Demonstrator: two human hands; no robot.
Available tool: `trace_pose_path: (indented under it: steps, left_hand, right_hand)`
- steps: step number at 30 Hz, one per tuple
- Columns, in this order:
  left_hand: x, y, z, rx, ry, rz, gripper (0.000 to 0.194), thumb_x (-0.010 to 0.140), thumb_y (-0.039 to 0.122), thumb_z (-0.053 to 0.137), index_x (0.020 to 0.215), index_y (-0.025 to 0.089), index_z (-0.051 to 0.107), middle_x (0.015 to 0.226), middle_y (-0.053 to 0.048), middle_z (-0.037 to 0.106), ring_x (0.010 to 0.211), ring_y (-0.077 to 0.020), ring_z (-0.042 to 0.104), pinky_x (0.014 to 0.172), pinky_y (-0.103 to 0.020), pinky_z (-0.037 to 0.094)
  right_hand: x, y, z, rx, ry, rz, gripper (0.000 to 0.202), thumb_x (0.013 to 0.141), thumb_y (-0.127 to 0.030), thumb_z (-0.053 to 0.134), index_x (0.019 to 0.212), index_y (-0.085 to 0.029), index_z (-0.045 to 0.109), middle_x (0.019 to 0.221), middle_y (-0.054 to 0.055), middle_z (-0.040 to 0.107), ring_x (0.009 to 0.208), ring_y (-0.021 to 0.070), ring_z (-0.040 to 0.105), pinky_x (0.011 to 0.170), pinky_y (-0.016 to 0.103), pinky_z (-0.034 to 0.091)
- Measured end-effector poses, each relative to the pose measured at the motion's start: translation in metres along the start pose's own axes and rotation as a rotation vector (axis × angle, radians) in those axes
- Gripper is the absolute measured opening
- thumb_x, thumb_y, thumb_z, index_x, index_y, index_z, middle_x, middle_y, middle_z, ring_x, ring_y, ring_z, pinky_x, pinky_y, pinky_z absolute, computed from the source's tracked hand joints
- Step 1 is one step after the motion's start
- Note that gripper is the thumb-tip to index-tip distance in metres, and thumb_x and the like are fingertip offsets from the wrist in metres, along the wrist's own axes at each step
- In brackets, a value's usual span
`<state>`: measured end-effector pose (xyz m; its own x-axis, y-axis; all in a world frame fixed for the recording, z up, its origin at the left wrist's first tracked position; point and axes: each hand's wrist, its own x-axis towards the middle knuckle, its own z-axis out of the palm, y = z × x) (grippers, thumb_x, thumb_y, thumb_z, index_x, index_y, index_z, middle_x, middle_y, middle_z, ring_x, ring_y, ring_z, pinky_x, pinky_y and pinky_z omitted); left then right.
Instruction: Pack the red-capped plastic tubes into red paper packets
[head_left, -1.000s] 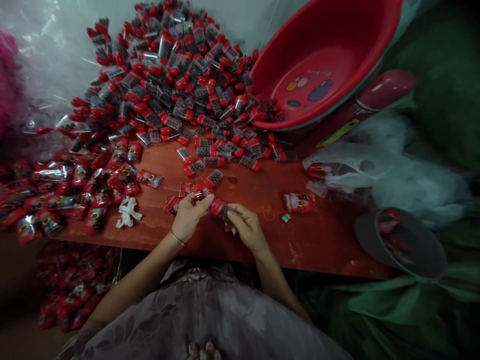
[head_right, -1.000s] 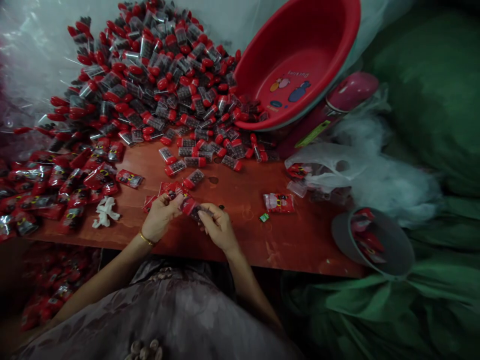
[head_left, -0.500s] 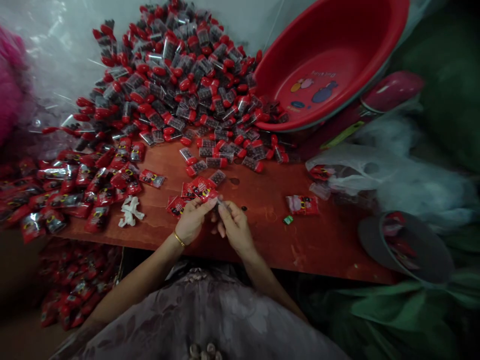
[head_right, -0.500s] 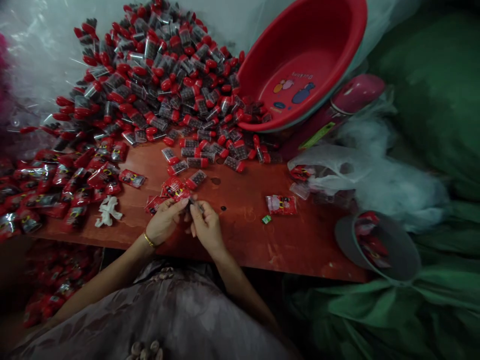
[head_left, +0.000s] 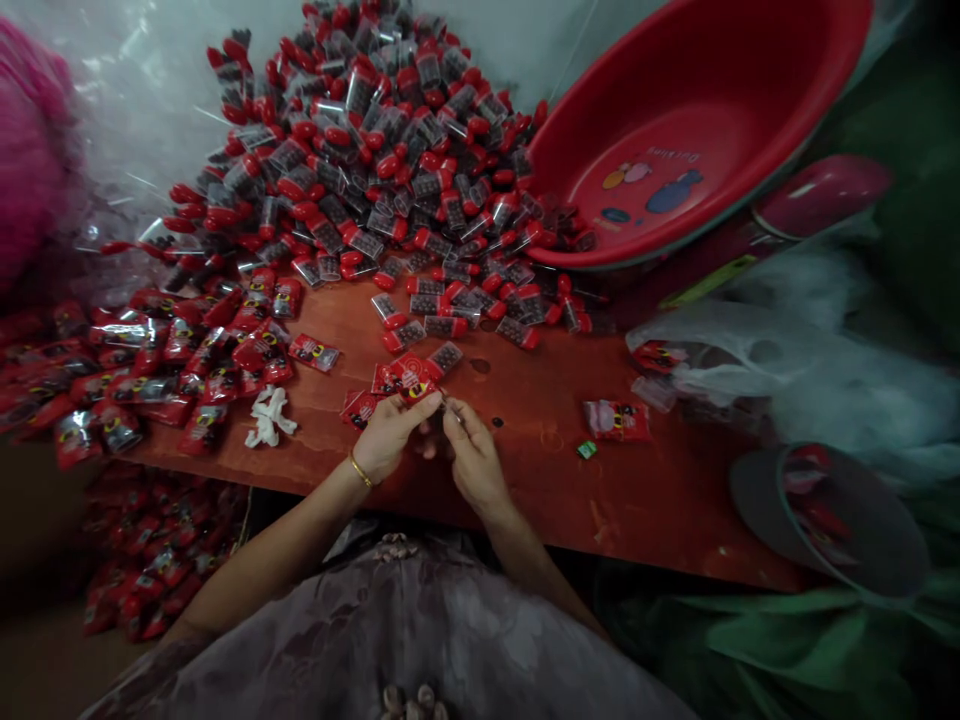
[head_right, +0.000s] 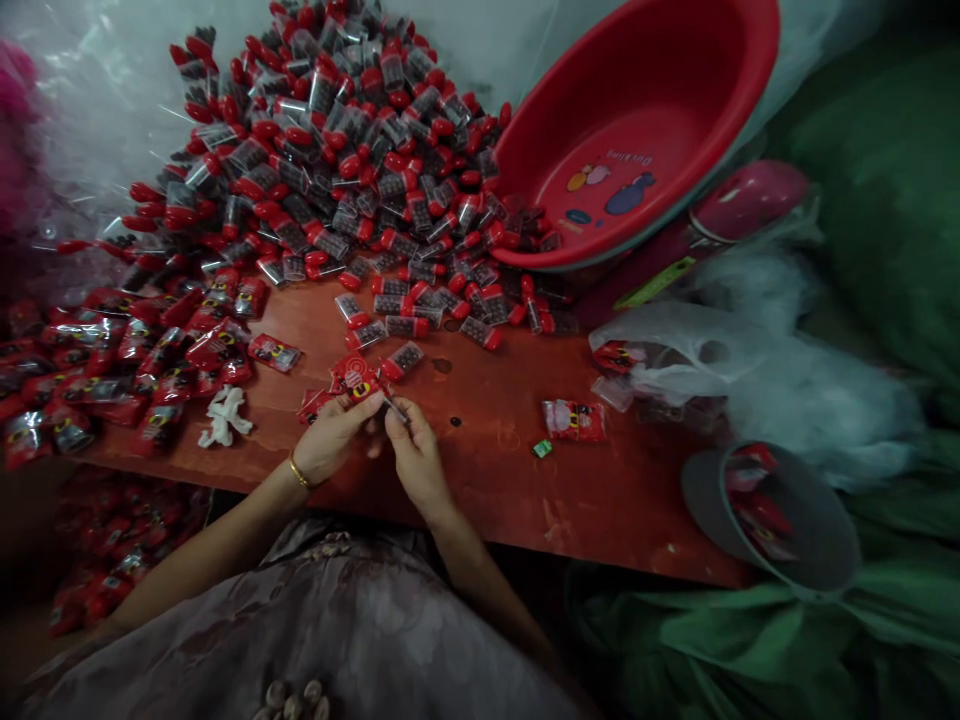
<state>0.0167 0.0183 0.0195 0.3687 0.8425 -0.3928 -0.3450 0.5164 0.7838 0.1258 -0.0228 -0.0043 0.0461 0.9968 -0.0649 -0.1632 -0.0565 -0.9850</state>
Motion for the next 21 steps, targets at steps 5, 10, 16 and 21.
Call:
trace_pose_path:
  steps: [5,10,16,21]
  left_hand:
    - [-0.002,-0.002,0.001,-0.084,0.025,0.028,0.039,0.060,0.047,0.075,0.069,0.011,0.064,0.052,0.002,0.054,0.042,-0.0065,0.045,0.036,-0.020,0.034]
    - [-0.011,-0.014,-0.005,-0.187,-0.016,-0.033,0.032,0.066,0.043,0.072,0.068,0.013,0.065,0.055,0.002,0.055,0.052,-0.0078,0.051,0.052,-0.022,0.044]
    - [-0.024,0.005,-0.042,-0.200,-0.023,-0.164,0.028,0.071,0.038,0.070,0.085,0.014,0.068,0.082,-0.006,0.070,0.084,-0.0185,0.066,0.087,-0.032,0.047]
    - [-0.016,0.059,-0.089,-0.382,0.369,0.000,0.025,0.090,0.033,0.046,0.089,0.017,0.065,0.082,-0.005,0.072,0.081,-0.0159,0.068,0.082,-0.030,0.052]
  right_hand:
    - [0.002,-0.005,-0.004,-0.063,0.005,-0.011,0.022,0.083,-0.042,0.054,0.090,-0.021,0.053,0.066,-0.004,0.064,0.046,0.0090,0.058,0.051,0.022,0.047]
    - [0.019,0.004,-0.001,-0.080,0.002,0.042,0.036,0.069,-0.050,0.066,0.063,-0.021,0.045,0.045,-0.008,0.052,0.035,0.0081,0.047,0.039,0.020,0.038]
    - [0.039,0.010,0.013,-0.605,0.010,-0.213,0.039,0.062,-0.056,0.071,0.066,-0.020,0.055,0.058,-0.003,0.060,0.051,0.0107,0.051,0.052,0.023,0.042]
    - [0.057,0.002,0.012,-1.188,-0.052,-0.475,0.031,0.085,-0.041,0.056,0.106,-0.019,0.064,0.100,0.010,0.066,0.096,0.0220,0.055,0.083,0.033,0.043]
